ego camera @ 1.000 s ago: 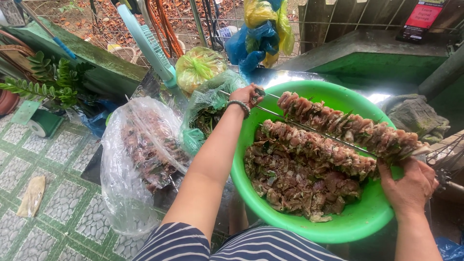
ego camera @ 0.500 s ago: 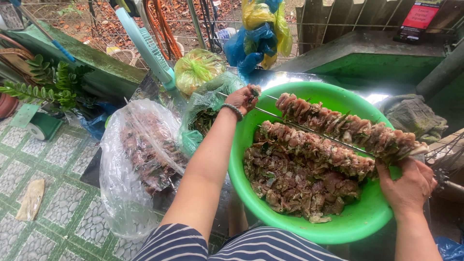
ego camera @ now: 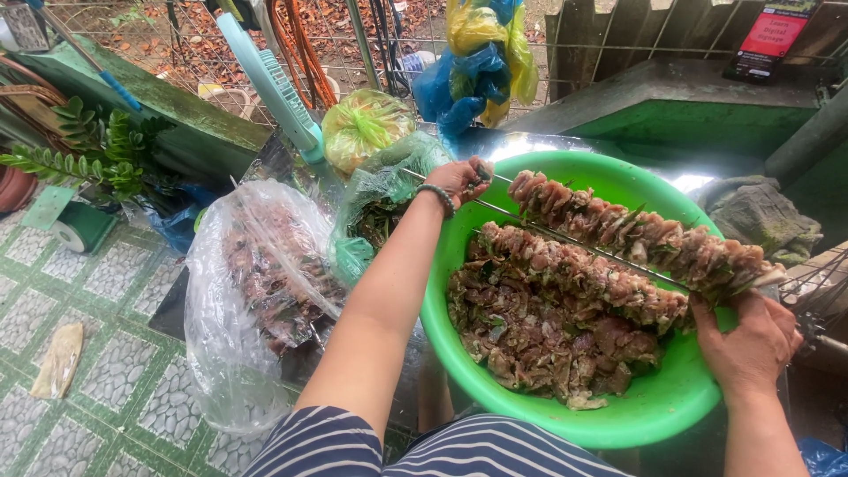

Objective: The recorder is skewering pieces of marinated meat onto long metal skewers and then checks on a pot on a stove.

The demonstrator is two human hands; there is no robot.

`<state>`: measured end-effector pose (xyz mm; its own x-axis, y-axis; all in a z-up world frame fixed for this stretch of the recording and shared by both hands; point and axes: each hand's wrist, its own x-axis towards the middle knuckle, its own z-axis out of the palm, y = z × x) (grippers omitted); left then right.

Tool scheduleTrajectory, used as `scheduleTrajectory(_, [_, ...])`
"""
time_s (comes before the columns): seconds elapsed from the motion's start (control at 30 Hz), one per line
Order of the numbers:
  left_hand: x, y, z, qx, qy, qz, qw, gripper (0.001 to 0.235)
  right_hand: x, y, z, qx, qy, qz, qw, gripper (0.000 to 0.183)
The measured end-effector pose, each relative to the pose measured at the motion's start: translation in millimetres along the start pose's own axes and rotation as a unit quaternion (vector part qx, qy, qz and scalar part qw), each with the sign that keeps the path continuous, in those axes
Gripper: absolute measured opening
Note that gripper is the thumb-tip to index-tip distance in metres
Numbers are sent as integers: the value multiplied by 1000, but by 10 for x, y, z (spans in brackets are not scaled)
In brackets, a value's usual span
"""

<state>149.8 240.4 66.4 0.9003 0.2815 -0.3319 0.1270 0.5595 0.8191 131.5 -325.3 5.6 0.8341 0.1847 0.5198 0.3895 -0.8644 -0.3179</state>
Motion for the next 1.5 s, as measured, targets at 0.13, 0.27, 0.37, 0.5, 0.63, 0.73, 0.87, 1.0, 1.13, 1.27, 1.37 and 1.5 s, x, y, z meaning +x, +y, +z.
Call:
scheduleTrajectory(0.13, [-204, 108, 310, 91, 101, 24, 990, 20, 1, -58, -50, 25, -12, 13, 1000, 47])
scheduleTrajectory(0.27, [-153, 8, 307, 69, 90, 48, 992, 21, 9, -30, -34, 30, -11, 16, 999, 48])
scheduleTrajectory(0.37, [-160, -44, 311, 66, 86, 81, 991, 24, 9, 6, -12, 8, -12, 5, 1000, 46])
scheduleTrajectory(0.5, [-394, -25, 449, 73, 97, 133, 984, 24, 5, 1, 8, 26, -16, 17, 999, 48])
scheduleTrajectory(0.63, [-514, -92, 517, 98, 120, 153, 976, 24, -22, 87, 82, 4, -8, 1, 1000, 50])
scheduleTrajectory(0.73, [-677, -94, 646, 117, 161, 134, 971, 25, -37, 122, 124, 13, -6, -5, 1000, 50])
scheduleTrajectory(0.87, [-666, -174, 660, 204, 154, 217, 942, 20, -58, 179, 162, 9, -4, 2, 1000, 53])
scheduleTrajectory(1.0, [-541, -348, 572, 304, 168, 382, 856, 24, -63, 244, 207, 3, 10, -14, 1000, 53])
scheduleTrajectory(1.13, [-761, -328, 731, 317, 219, 339, 858, 19, -51, 166, 163, -10, 2, -17, 1000, 54])
scheduleTrajectory(1.27, [-914, -373, 927, 288, 228, 300, 880, 17, -44, 157, 143, -2, -1, -16, 1000, 60])
scheduleTrajectory(1.37, [-878, -569, 987, 279, 205, 289, 893, 22, -33, 257, 261, -5, 2, -29, 1000, 60])
scheduleTrajectory(1.5, [-679, -905, 982, 215, 129, 326, 911, 30, 25, 433, 377, -56, 5, -59, 997, 46])
